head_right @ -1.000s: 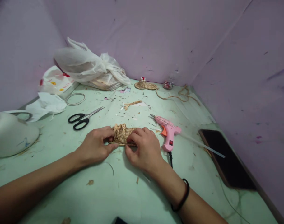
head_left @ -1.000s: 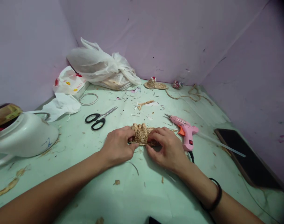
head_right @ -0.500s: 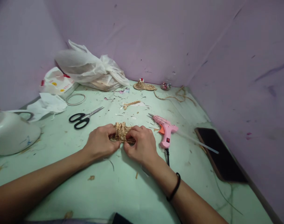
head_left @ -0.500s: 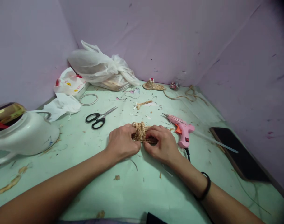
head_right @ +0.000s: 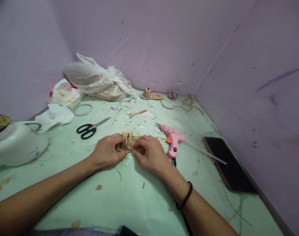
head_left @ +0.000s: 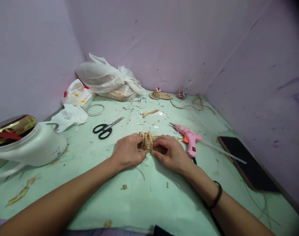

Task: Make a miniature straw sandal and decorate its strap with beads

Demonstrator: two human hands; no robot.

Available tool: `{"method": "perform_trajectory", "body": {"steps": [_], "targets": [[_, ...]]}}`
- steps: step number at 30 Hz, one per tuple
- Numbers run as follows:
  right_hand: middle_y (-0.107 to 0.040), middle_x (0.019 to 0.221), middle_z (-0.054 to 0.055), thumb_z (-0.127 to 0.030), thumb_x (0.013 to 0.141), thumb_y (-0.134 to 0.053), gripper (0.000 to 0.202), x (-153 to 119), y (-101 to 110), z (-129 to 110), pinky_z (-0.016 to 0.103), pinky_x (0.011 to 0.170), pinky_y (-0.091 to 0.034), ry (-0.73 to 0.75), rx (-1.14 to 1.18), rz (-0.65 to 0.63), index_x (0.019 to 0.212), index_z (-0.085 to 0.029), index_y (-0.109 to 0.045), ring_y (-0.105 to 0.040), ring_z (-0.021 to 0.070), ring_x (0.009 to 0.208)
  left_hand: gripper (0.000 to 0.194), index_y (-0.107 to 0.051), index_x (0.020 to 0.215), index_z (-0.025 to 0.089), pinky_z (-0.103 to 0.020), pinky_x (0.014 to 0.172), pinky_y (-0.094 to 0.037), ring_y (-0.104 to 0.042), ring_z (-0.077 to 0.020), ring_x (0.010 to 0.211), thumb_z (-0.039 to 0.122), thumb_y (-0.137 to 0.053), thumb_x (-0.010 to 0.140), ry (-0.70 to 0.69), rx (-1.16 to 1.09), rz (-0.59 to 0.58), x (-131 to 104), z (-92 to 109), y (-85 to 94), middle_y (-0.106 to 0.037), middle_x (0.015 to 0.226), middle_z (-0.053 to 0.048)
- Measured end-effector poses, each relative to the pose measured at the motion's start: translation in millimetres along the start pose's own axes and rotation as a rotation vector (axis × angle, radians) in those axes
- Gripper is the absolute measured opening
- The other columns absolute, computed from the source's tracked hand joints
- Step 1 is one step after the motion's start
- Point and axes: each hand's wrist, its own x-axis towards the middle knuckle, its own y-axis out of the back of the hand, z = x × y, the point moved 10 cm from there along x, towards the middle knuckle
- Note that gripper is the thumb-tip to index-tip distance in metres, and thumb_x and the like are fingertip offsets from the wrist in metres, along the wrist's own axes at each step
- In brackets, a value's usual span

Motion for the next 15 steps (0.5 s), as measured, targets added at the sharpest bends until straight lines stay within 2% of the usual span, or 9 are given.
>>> {"method": "perform_trajectory", "body": {"steps": [3, 8, 15], "targets": [[-0.066, 0.077, 0.004, -0.014, 0.067, -0.06, 0.011, -2.6, 6.1, 1.3, 0.032, 0.067, -0.044, 0.007, 0.056, 0.0, 0.078, -0.019, -0.063, -0.058, 0.0182, 0.071, 0.014, -0.049, 0.066, 0.02, -0.027, 0.053, -0.034, -0.052, -0.0163, 0.063, 0.032, -0.054, 0.07, -0.051, -0.027, -0.04, -0.5, 3.0, 1.1, -0.055, 0.073, 0.0], [-0.066, 0.08, 0.006, -0.01, 0.067, -0.056, 0.014, -4.0, 6.8, -3.1, 0.036, 0.069, -0.045, 0.035, 0.076, 0.015, 0.076, -0.018, -0.063, -0.058, 0.02, 0.075, 0.011, -0.046, 0.064, 0.019, -0.027, 0.054, -0.036, -0.049, -0.0156, 0.061, 0.027, -0.052, 0.069, -0.035, -0.055, -0.066, -0.3, 1.3, -2.6, -0.052, 0.073, 0.0], [-0.065, 0.081, 0.006, -0.008, 0.069, -0.056, 0.015, -4.0, 9.9, 0.7, 0.037, 0.069, -0.046, 0.027, 0.157, 0.069, 0.079, -0.017, -0.062, -0.057, 0.0197, 0.077, 0.007, -0.055, 0.072, 0.019, -0.029, 0.057, -0.043, -0.055, -0.0179, 0.065, 0.026, -0.054, 0.07, 0.002, -0.124, -0.057, 0.9, -4.3, -8.2, -0.056, 0.078, -0.003]]}}
